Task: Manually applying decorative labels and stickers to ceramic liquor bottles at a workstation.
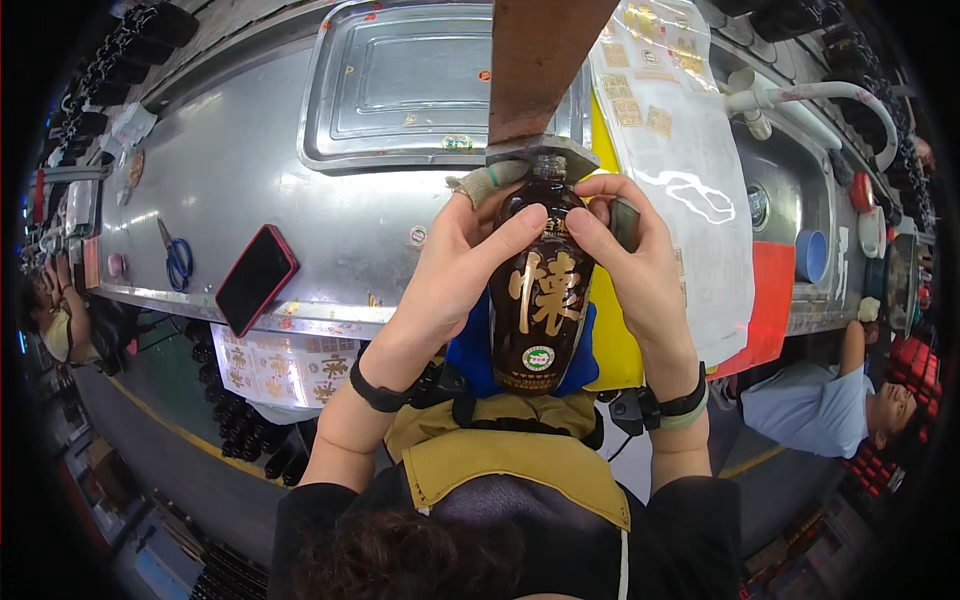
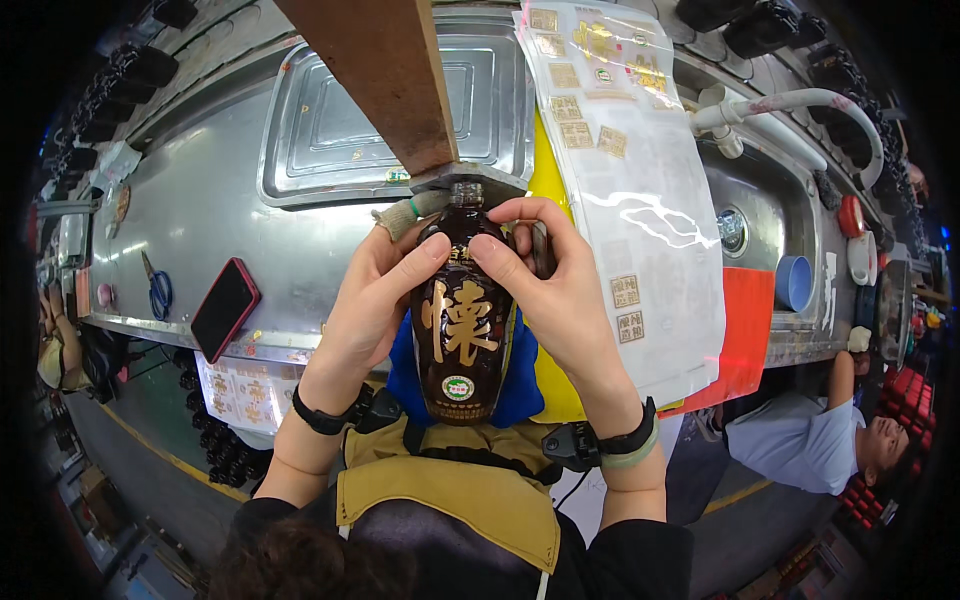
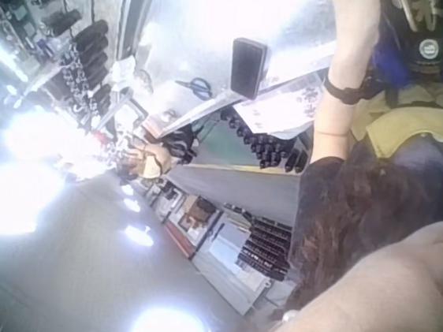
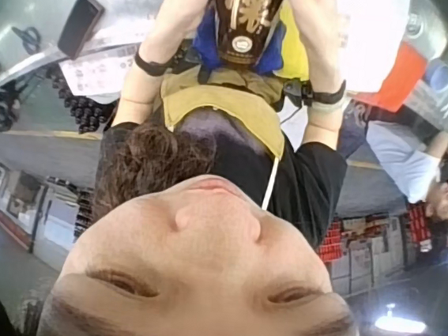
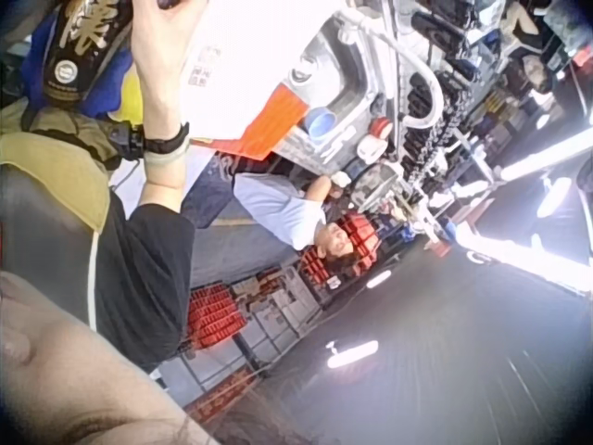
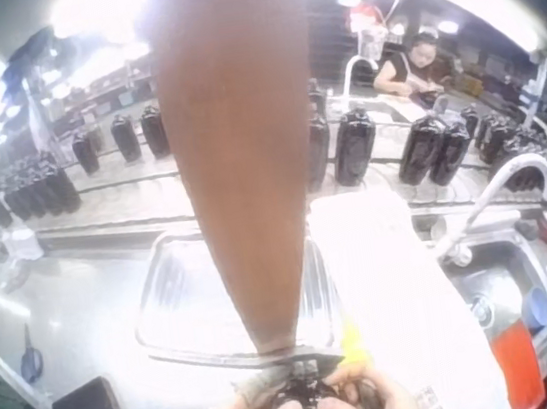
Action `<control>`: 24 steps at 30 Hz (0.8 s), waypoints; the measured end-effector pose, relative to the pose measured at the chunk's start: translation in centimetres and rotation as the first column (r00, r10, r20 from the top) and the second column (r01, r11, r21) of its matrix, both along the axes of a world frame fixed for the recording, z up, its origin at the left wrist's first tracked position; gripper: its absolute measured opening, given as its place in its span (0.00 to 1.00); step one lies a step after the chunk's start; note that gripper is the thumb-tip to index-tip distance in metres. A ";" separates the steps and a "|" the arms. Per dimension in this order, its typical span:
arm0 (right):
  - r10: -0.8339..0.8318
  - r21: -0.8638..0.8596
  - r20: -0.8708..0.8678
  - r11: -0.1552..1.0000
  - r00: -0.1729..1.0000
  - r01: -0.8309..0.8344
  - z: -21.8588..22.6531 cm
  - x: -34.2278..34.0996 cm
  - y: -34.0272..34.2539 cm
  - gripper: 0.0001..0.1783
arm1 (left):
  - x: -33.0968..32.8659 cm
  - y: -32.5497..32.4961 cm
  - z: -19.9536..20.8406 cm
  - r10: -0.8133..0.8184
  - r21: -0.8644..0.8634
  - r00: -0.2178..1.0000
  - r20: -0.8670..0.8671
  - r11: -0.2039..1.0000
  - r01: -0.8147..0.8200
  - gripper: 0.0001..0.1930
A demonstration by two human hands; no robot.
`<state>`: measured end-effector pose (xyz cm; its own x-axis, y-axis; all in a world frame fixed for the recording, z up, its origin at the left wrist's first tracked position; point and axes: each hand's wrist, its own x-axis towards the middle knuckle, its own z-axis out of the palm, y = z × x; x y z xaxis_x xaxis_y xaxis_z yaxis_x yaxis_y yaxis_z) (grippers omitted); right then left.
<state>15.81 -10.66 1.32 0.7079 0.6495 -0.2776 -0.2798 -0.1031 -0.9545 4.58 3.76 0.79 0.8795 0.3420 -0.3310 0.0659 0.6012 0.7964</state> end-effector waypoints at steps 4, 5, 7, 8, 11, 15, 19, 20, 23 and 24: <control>0.002 0.005 -0.013 1.000 1.000 -0.002 0.1 0.1 -0.1 0.14 | 0.0 0.0 -0.1 -0.001 0.001 1.000 0.020 1.000 0.001 0.28; -0.002 0.007 -0.016 1.000 1.000 0.002 0.1 0.1 -0.1 0.14 | 0.0 0.0 -0.1 -0.002 0.010 1.000 0.007 1.000 0.002 0.28; 0.001 0.004 -0.008 1.000 1.000 0.000 0.2 0.0 0.0 0.14 | 0.0 0.0 -0.2 -0.002 0.023 1.000 0.006 1.000 0.002 0.28; -0.006 0.001 -0.003 1.000 1.000 0.006 0.2 0.0 0.0 0.14 | 0.0 0.1 -0.3 -0.004 0.028 1.000 0.010 1.000 0.003 0.28; -0.012 0.012 -0.009 1.000 1.000 0.012 0.1 0.0 0.1 0.14 | 0.0 0.0 -0.3 -0.010 0.031 1.000 0.013 0.999 0.010 0.28; -0.004 0.035 -0.008 0.999 1.000 0.004 0.0 -0.2 0.1 0.13 | 0.0 -0.1 -0.1 0.003 0.075 1.000 0.008 0.997 -0.004 0.30; -0.014 -0.012 0.066 1.000 0.998 0.015 -0.3 -0.1 -0.1 0.15 | 0.1 0.0 -0.1 -0.030 0.076 0.999 -0.024 0.997 0.031 0.30; -0.008 -0.022 0.043 1.000 0.999 0.009 -0.4 -0.1 -0.1 0.15 | 0.1 0.0 -0.1 -0.025 0.074 1.000 -0.009 0.997 0.025 0.30; -0.006 0.008 0.031 1.000 1.000 0.006 -0.3 -0.1 -0.1 0.14 | 0.0 0.0 -0.1 -0.014 0.125 1.000 0.004 0.992 0.013 0.31; -0.007 0.025 0.040 1.000 0.999 0.006 -0.3 -0.1 -0.1 0.14 | 0.0 0.0 -0.1 -0.013 0.116 1.000 -0.001 0.993 0.013 0.31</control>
